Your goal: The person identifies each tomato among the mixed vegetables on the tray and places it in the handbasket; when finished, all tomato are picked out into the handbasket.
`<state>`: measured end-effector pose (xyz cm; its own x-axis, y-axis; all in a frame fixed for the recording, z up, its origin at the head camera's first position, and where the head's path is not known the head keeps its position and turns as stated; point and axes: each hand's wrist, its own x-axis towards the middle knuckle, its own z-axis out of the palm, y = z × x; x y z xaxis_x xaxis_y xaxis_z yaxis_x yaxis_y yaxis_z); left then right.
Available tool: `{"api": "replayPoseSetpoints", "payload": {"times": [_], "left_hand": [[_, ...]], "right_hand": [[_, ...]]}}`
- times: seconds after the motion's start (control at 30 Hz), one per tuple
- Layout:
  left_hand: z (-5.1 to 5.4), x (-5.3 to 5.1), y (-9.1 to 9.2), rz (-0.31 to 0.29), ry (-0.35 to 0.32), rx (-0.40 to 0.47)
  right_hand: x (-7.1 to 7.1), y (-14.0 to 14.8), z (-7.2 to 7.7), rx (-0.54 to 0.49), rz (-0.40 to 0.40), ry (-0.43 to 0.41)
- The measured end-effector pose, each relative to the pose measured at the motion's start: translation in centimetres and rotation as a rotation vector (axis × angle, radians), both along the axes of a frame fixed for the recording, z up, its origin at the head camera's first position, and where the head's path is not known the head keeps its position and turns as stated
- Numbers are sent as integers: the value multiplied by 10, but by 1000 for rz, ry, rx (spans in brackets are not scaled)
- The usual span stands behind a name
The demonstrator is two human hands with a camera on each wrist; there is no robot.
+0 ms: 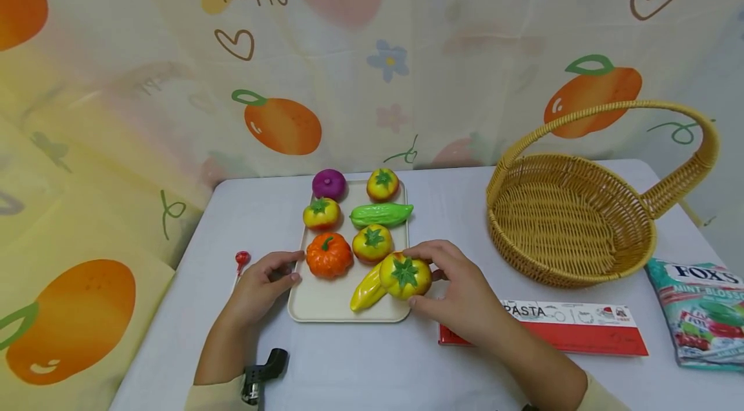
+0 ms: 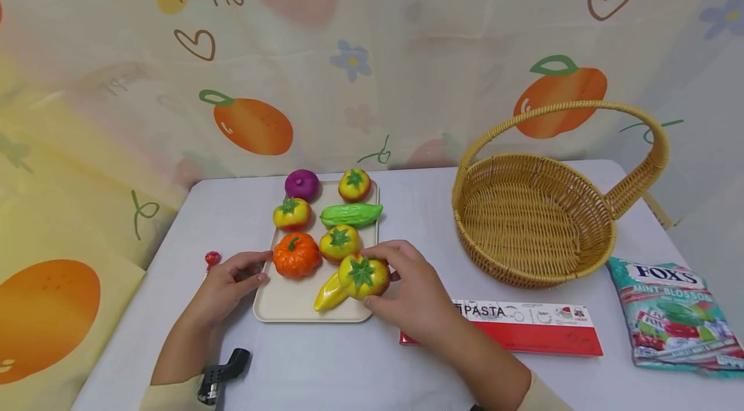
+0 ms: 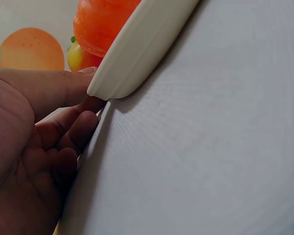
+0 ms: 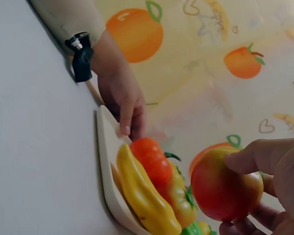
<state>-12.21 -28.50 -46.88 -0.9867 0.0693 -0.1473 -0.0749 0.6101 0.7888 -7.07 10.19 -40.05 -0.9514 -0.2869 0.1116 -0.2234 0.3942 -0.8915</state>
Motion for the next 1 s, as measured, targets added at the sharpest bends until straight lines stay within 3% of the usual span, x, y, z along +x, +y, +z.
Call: {"api": "replayPoseSetpoints", "payload": {"times": [0.43, 0.7, 1.0], "left_hand": [[3, 0, 4, 5, -2, 10], [4, 0, 4, 16, -4, 1], [2, 0, 2, 16, -13, -14]], "right_hand": [[-5, 35, 6, 91, -9, -35], [-9, 59, 18, 120, 9, -97], [-16, 89, 31, 135, 43, -99]]}}
